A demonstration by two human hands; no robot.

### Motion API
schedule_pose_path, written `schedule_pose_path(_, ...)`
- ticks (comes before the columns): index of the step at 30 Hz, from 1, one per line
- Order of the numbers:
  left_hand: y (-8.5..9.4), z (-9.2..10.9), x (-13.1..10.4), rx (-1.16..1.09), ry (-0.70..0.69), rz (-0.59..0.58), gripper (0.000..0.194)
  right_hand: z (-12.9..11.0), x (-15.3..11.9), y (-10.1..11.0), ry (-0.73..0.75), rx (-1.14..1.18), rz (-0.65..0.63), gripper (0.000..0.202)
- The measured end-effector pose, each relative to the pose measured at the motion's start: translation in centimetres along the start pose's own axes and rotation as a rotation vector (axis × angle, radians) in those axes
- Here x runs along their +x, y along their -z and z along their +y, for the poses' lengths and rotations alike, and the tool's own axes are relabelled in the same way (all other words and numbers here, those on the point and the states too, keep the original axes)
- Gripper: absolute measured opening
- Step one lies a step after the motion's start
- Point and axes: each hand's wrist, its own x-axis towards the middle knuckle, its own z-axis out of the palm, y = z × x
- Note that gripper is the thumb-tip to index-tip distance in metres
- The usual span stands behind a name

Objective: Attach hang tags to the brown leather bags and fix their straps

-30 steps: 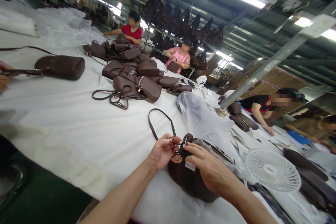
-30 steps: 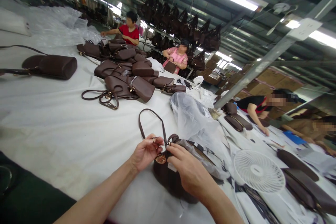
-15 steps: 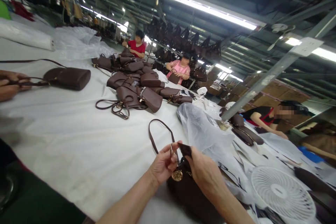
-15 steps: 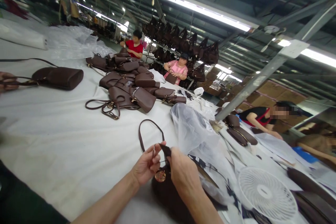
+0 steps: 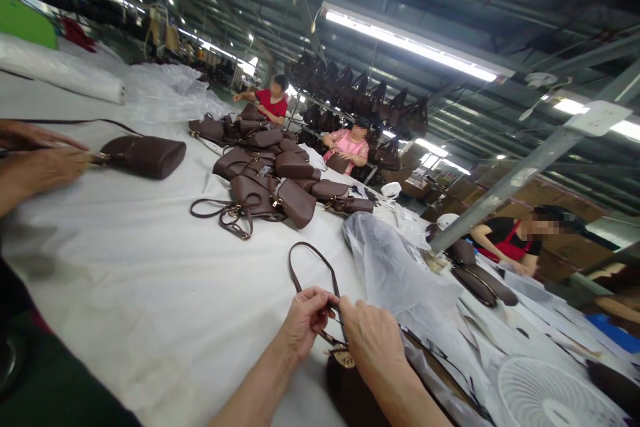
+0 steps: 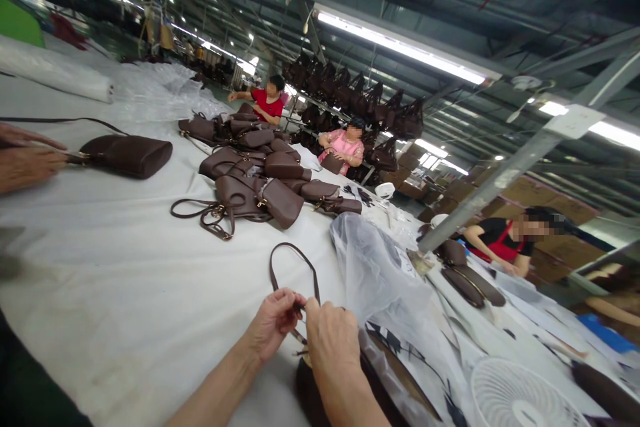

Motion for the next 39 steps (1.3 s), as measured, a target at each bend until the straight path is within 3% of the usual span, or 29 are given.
schedule_pose_path(5,0.5,1.6,-1.2,0.26,-0.021,-0.142,0.025,0.0,0.6,0.5,0.025,0.036,-0.075,0.016)
schedule_pose_path(8,0.6,2.1,-1.5,0.57,-0.109,-0.236,0.027,0.3,0.7,0.5,0.054,0.07,-0.093,0.019)
schedule_pose_path(12,0.5,3.4,-2.2,1.1,-0.428,-0.125,0.025,2.0,-0.8,0.0,0.077,0.13,-0.014,0.019)
schedule_pose_path(14,0.9,5.1,-3.4,1.29,-0.475,-0.077,0.025,3.9,-2.5,-0.9,0.039,0.165,0.121,0.042)
schedule_pose_path(16,1.8,7.4,-5.0,1.45,-0.411,-0.094,0.021,6.2,-4.3,-2.1,-0.058,0.225,0.207,0.061)
schedule_pose_path(19,3.7,10.2,-7.5,1.578,-0.175,-0.081,0.016,8.7,-6.7,-3.9,-0.128,0.374,0.157,0.045)
schedule_pose_path(23,4.6,11.5,-9.4,1.714,0.093,-0.255,0.018,9.2,-8.0,-4.9,-0.082,0.583,0.172,0.031)
schedule_pose_path(25,3.7,11.3,-9.2,1.694,0.134,-0.373,0.022,9.0,-8.5,-5.0,-0.06,0.66,0.174,0.031)
schedule_pose_path(26,2.9,10.9,-8.8,1.661,0.09,-0.409,0.025,9.0,-8.7,-5.0,-0.042,0.688,0.163,0.032)
schedule_pose_path(29,0.1,8.9,-6.3,1.532,-0.234,-0.423,0.045,9.3,-9.5,-5.0,0.034,0.741,0.101,0.032)
schedule_pose_path(31,-1.5,6.6,-4.1,1.445,-0.314,-0.523,0.06,9.5,-10.0,-4.9,0.053,0.745,0.088,0.03)
schedule_pose_path(33,-2.4,4.1,-2.0,1.414,-0.192,-0.627,0.057,9.6,-10.3,-5.0,0.052,0.737,0.106,0.027)
schedule_pose_path(35,-2.8,1.9,-0.3,1.273,0.057,-0.664,0.048,9.5,-10.4,-5.1,0.052,0.73,0.128,0.028)
schedule_pose_path(37,-3.0,0.7,0.6,0.966,0.249,-0.603,0.044,9.4,-10.3,-5.1,0.044,0.729,0.117,0.028)
schedule_pose_path(39,-3.4,0.8,0.7,0.615,0.264,-0.506,0.041,9.6,-10.1,-4.7,0.022,0.737,0.07,0.028)
